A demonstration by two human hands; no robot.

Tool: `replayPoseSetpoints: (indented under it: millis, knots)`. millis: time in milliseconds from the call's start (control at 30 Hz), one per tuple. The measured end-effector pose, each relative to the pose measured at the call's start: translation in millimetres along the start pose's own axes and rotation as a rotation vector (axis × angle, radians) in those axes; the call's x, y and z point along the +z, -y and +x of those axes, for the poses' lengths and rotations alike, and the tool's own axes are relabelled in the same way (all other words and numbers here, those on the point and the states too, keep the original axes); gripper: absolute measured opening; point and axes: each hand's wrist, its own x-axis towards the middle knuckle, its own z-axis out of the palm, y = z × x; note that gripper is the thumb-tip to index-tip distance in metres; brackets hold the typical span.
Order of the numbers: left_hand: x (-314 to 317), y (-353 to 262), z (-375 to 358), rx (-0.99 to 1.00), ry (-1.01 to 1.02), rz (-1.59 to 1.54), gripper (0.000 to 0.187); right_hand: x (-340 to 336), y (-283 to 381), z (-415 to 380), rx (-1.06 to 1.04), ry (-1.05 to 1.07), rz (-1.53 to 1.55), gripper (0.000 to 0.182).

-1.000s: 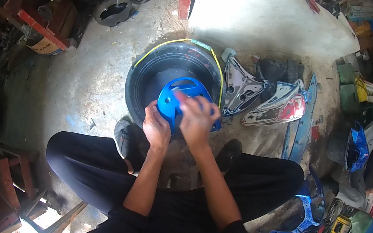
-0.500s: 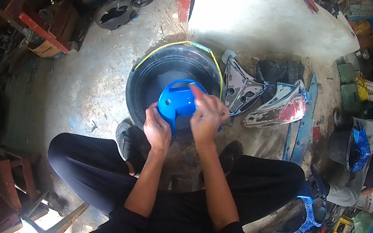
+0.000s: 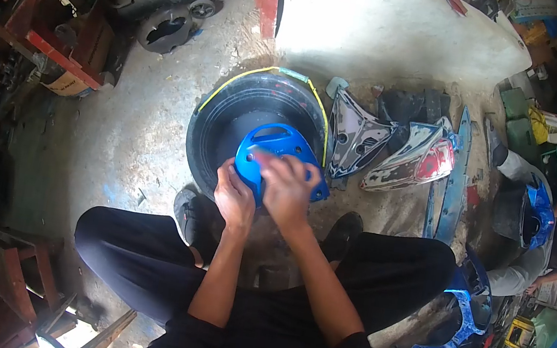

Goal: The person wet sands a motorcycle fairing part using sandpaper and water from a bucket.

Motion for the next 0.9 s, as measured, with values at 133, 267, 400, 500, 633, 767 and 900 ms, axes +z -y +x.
replayPoseSetpoints:
  millis: [133, 267, 400, 500, 633, 767, 900]
  knots:
    - [-4, 2, 1, -0.010, 0.005, 0.016, 0.020, -6, -13, 5, 0.145, -0.092, -0.043, 0.029]
    - [1, 0, -2, 0.013, -0.015, -0.030, 0.021, -15, -20, 4, 0.050, -0.026, 0.012, 0.031]
    - [-3, 1, 0, 0.020, -0.022, -0.005, 0.021, -13, -17, 7, 0.132, -0.055, 0.020, 0.034]
    - [0, -4, -1, -0.005, -0.004, -0.022, 0.021, -19, -15, 11, -0.046, -0.013, 0.060, 0.033]
    - [0, -1, 0, 0.035, -0.031, 0.000, 0.021, -16, -19, 9, 0.195, -0.114, 0.024, 0.027]
    - [2, -1, 0, 0.066, -0.039, -0.009, 0.021, -21, -34, 3, 0.029, -0.061, -0.006, 0.021]
    - [0, 2, -1, 0.068, -0.037, 0.012, 0.021, -22, -31, 1, 0.153, -0.168, -0.010, 0.022]
